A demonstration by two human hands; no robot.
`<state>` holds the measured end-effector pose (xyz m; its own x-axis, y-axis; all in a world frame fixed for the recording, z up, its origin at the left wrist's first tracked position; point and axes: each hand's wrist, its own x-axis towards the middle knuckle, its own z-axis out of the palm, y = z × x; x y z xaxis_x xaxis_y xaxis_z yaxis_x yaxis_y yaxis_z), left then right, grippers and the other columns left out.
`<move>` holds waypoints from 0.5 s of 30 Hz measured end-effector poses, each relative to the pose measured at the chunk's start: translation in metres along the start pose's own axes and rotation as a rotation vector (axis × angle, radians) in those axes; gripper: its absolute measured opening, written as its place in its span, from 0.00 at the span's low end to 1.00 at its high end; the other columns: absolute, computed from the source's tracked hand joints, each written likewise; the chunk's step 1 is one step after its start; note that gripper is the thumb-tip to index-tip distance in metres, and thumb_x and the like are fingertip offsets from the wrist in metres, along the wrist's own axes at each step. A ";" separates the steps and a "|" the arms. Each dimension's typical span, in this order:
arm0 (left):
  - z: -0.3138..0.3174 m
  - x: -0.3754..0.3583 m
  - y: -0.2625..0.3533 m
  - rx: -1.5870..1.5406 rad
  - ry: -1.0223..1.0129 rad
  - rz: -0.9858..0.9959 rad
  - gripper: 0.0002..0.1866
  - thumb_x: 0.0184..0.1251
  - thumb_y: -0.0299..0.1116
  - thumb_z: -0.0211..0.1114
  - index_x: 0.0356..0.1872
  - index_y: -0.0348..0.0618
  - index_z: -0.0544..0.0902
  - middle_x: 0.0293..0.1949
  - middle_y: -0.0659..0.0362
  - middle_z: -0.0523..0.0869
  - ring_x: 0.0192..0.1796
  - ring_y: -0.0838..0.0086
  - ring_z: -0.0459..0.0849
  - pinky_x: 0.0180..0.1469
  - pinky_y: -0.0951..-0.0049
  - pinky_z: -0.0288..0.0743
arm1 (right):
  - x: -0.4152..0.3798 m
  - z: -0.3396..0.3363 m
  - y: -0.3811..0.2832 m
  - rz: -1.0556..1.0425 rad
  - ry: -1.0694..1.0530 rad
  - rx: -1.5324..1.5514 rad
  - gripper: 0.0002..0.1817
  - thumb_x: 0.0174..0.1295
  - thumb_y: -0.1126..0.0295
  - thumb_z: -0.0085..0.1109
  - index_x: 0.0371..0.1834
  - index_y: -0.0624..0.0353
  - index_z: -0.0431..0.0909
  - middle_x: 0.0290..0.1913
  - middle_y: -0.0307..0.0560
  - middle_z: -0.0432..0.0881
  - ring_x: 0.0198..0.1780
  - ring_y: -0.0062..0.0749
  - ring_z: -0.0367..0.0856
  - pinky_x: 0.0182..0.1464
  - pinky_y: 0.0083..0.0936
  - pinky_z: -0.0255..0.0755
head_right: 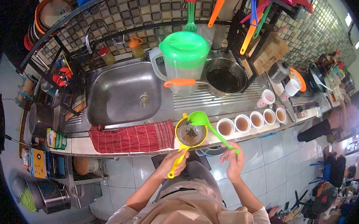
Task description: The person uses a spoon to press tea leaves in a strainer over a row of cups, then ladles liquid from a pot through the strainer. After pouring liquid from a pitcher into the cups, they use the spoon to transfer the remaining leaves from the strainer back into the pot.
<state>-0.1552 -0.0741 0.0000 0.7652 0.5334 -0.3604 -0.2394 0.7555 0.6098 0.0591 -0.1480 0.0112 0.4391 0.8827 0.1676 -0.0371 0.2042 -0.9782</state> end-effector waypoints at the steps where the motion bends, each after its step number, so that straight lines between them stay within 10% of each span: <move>1: -0.001 0.001 0.001 -0.011 -0.012 -0.013 0.15 0.69 0.45 0.44 0.34 0.43 0.68 0.12 0.66 0.64 0.08 0.83 0.62 0.09 0.84 0.54 | 0.011 0.002 -0.006 0.020 0.055 0.043 0.20 0.67 0.59 0.39 0.50 0.64 0.66 0.39 0.50 0.75 0.18 0.20 0.69 0.20 0.13 0.60; 8: 0.002 0.002 0.001 -0.029 0.016 -0.021 0.15 0.69 0.44 0.43 0.35 0.42 0.68 0.12 0.66 0.64 0.08 0.83 0.61 0.09 0.84 0.54 | 0.142 -0.019 -0.027 -0.070 0.232 0.042 0.19 0.66 0.59 0.42 0.52 0.61 0.67 0.36 0.45 0.77 0.17 0.16 0.64 0.18 0.10 0.58; 15: 0.004 0.004 0.001 -0.037 0.058 -0.017 0.14 0.69 0.43 0.44 0.35 0.41 0.68 0.11 0.66 0.64 0.08 0.82 0.61 0.09 0.83 0.54 | 0.249 -0.038 0.025 -0.095 -0.074 -0.575 0.14 0.65 0.62 0.43 0.46 0.57 0.74 0.31 0.44 0.80 0.14 0.17 0.68 0.18 0.17 0.61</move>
<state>-0.1498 -0.0727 0.0015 0.7341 0.5402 -0.4114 -0.2488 0.7778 0.5772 0.2021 0.0610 0.0236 0.3523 0.9029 0.2462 0.5014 0.0401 -0.8643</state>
